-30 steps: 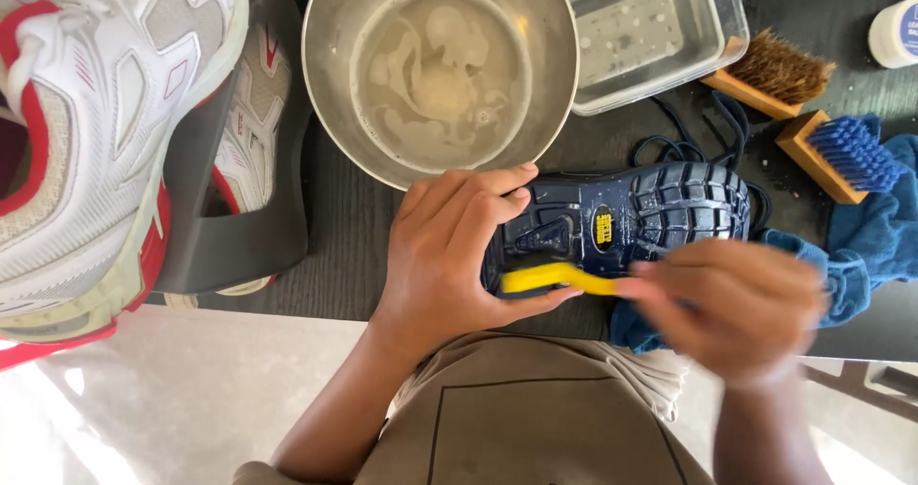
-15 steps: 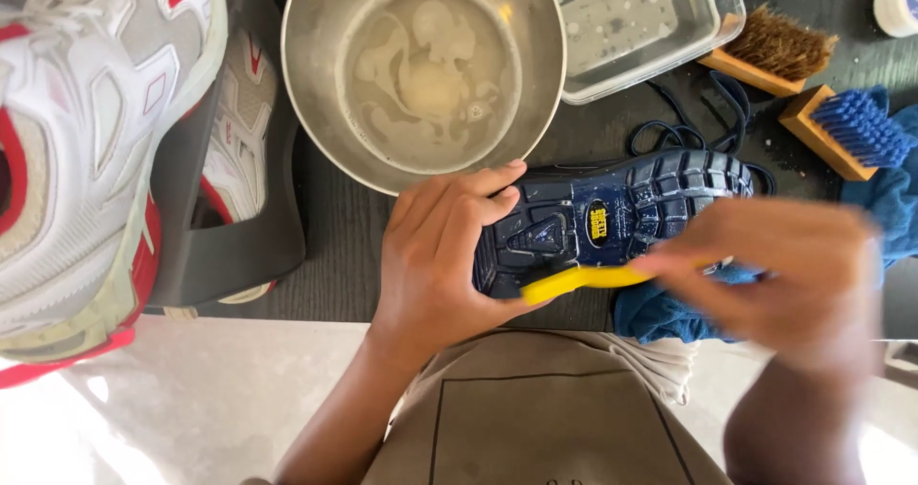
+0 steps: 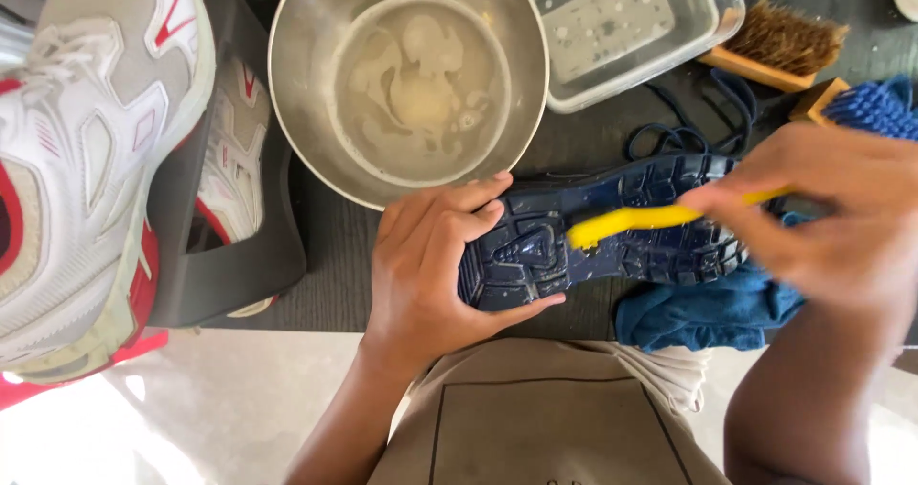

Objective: The person wipes the sole of a blue shoe with a blue cloth, then uses a yellow brush dipped in soapy water to scrub the shoe's sole. The person repeatedly dips the brush into a metal bowl of water and scrubs the shoe's textured bottom.

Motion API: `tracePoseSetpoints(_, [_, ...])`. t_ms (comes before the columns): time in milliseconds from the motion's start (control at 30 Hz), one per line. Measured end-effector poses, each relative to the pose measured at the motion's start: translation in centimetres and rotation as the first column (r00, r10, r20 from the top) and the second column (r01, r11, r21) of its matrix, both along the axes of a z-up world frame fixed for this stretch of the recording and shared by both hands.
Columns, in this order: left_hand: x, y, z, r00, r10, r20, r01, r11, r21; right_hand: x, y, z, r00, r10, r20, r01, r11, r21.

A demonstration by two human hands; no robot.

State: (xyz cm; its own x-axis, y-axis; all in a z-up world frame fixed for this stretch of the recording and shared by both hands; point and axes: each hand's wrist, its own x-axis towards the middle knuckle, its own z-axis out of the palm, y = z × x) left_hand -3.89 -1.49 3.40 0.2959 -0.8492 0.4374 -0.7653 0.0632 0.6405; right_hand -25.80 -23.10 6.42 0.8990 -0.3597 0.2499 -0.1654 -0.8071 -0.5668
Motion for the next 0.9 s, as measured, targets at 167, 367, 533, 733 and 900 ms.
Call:
tracePoseSetpoints(167, [-0.1,-0.8,0.4,1.000,-0.018,0.016,0.018,1.000,-0.011,4.3,3.0,1.2,0.977,0.027,0.213,-0.045,0.996,0.081])
tracePoseSetpoints(367, [0.2,-0.9,0.2,0.999,0.003,0.038,-0.002,1.000,-0.031,4.8,1.8,1.7,0.989,-0.051,0.135,0.036,0.994,0.107])
tracePoseSetpoints(533, [0.1,-0.4,-0.3,0.999,0.028,-0.032,-0.027,0.999,0.034,4.9,2.6,2.0,0.995,-0.001,0.102,-0.015,0.987,0.157])
tracePoseSetpoints(733, [0.1,0.8,-1.6,0.997,0.054,-0.053,-0.048,0.993,0.107,4.1,2.5,0.9,0.994,-0.105,-0.025,0.105,0.994,0.006])
tracePoseSetpoints(900, [0.3,0.8,-1.8,0.999,0.033,0.009,-0.034,0.992,0.119,3.3,2.7,0.9,0.963,-0.265,-0.057,0.268,0.962,0.052])
